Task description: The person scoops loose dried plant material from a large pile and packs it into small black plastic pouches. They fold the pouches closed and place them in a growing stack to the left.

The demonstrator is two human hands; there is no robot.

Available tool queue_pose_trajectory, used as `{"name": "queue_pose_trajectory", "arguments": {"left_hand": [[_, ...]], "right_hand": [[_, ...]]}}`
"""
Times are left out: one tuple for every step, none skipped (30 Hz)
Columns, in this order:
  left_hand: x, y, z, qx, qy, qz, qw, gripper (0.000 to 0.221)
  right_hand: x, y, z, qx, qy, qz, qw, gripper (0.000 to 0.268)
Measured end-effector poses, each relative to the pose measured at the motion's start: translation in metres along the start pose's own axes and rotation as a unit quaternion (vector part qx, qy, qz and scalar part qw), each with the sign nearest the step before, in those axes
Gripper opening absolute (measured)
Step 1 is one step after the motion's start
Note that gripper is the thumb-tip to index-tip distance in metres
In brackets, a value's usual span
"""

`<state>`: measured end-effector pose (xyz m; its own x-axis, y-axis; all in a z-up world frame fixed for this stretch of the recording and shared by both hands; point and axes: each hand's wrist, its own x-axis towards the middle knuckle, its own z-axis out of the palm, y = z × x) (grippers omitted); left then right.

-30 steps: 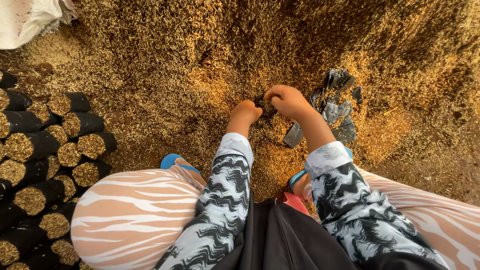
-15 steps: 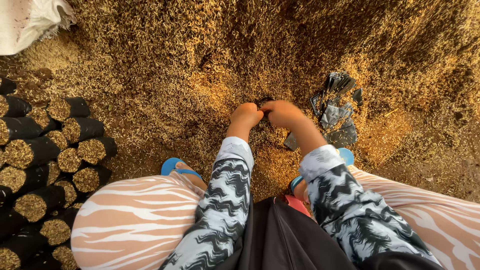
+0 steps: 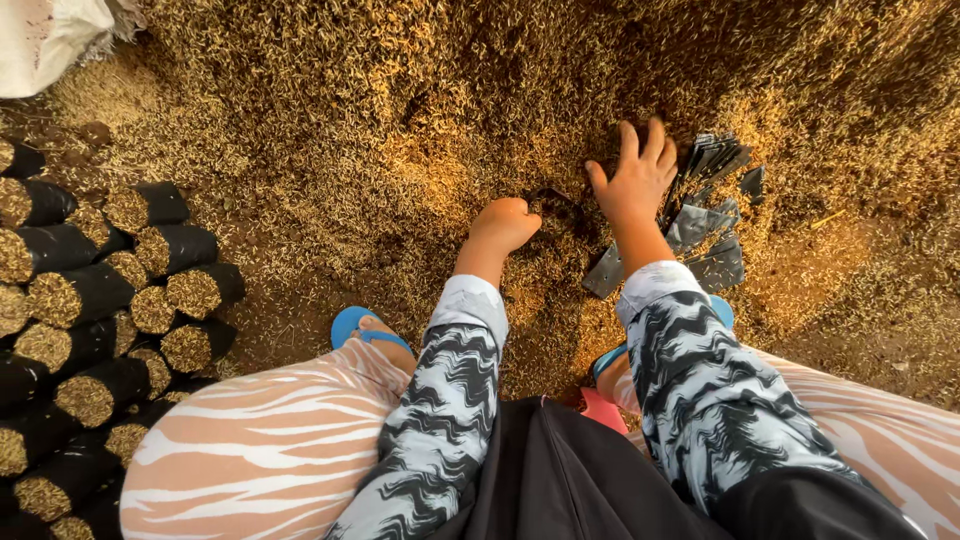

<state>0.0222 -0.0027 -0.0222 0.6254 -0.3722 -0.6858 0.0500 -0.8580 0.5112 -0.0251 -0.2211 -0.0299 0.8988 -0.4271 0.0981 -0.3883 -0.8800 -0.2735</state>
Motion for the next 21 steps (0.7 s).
{"name": "queue_pose_trajectory", "arguments": {"left_hand": [[0.002, 0.001, 0.001, -0.005, 0.001, 0.003, 1.000, 0.033], [0.002, 0.002, 0.001, -0.010, 0.002, 0.006, 1.000, 0.033], [0.002, 0.001, 0.001, -0.010, 0.002, 0.005, 1.000, 0.033], [0.000, 0.000, 0.000, -0.011, 0.003, 0.005, 1.000, 0.033], [-0.002, 0.000, 0.000, -0.012, 0.005, 0.004, 1.000, 0.033], [-0.003, 0.000, -0.001, -0.009, 0.008, 0.001, 1.000, 0.033], [-0.005, 0.000, -0.001, -0.007, 0.010, -0.001, 1.000, 0.034], [-0.007, 0.001, -0.001, -0.005, 0.013, -0.004, 1.000, 0.034], [-0.008, 0.002, -0.001, -0.003, 0.012, -0.007, 1.000, 0.035], [-0.009, 0.002, -0.003, -0.001, 0.012, -0.010, 1.000, 0.037], [-0.012, 0.002, -0.003, -0.001, 0.010, -0.013, 1.000, 0.038], [-0.015, 0.001, -0.003, -0.007, 0.014, -0.015, 1.000, 0.037], [-0.016, 0.001, -0.004, -0.013, 0.018, -0.016, 1.000, 0.037], [-0.017, 0.001, -0.005, -0.019, 0.022, -0.017, 0.999, 0.036], [-0.017, 0.002, -0.005, -0.020, 0.023, -0.022, 0.999, 0.037], [-0.017, 0.003, -0.005, -0.021, 0.024, -0.028, 0.999, 0.037], [-0.017, 0.003, -0.003, -0.022, 0.025, -0.034, 0.999, 0.037], [-0.016, 0.003, -0.001, -0.031, 0.020, -0.039, 0.999, 0.036], [-0.013, 0.002, 0.000, -0.039, 0.016, -0.044, 0.998, 0.035], [-0.010, 0.001, 0.002, -0.047, 0.013, -0.048, 0.998, 0.034], [-0.008, -0.001, 0.006, -0.041, 0.037, -0.036, 0.998, 0.033]], "right_hand": [[-0.003, 0.002, 0.009, -0.002, 0.009, -0.003, 1.000, 0.065], [-0.007, 0.005, 0.019, -0.004, 0.017, -0.006, 1.000, 0.062], [-0.010, 0.009, 0.030, 0.005, 0.013, -0.008, 1.000, 0.054], [-0.014, 0.014, 0.040, 0.014, 0.008, -0.011, 1.000, 0.047], [-0.014, 0.021, 0.049, 0.023, 0.004, -0.014, 1.000, 0.041], [-0.013, 0.028, 0.057, 0.037, 0.005, -0.021, 0.999, 0.040], [-0.013, 0.033, 0.063, 0.051, 0.005, -0.028, 0.998, 0.040], [-0.012, 0.038, 0.067, 0.064, 0.005, -0.035, 0.997, 0.040], [-0.005, 0.043, 0.066, 0.129, 0.003, -0.035, 0.991, 0.032], [0.002, 0.046, 0.062, 0.193, 0.000, -0.035, 0.981, 0.024], [0.006, 0.046, 0.056, 0.255, -0.004, -0.036, 0.966, 0.017], [0.008, 0.043, 0.047, 0.345, -0.083, 0.021, 0.935, 0.017], [0.013, 0.038, 0.035, 0.429, -0.161, 0.077, 0.886, 0.017], [0.016, 0.031, 0.022, 0.504, -0.235, 0.131, 0.821, 0.018], [0.017, 0.021, 0.009, 0.532, -0.282, 0.134, 0.787, 0.017], [0.016, 0.010, -0.005, 0.557, -0.329, 0.137, 0.750, 0.017], [0.013, -0.002, -0.016, 0.581, -0.373, 0.140, 0.710, 0.017], [0.009, -0.015, -0.026, 0.554, -0.389, 0.120, 0.726, 0.018], [0.005, -0.028, -0.033, 0.527, -0.405, 0.099, 0.740, 0.020], [0.002, -0.038, -0.040, 0.500, -0.419, 0.079, 0.754, 0.022], [0.001, -0.044, -0.046, 0.469, -0.411, 0.076, 0.778, 0.023]]}}
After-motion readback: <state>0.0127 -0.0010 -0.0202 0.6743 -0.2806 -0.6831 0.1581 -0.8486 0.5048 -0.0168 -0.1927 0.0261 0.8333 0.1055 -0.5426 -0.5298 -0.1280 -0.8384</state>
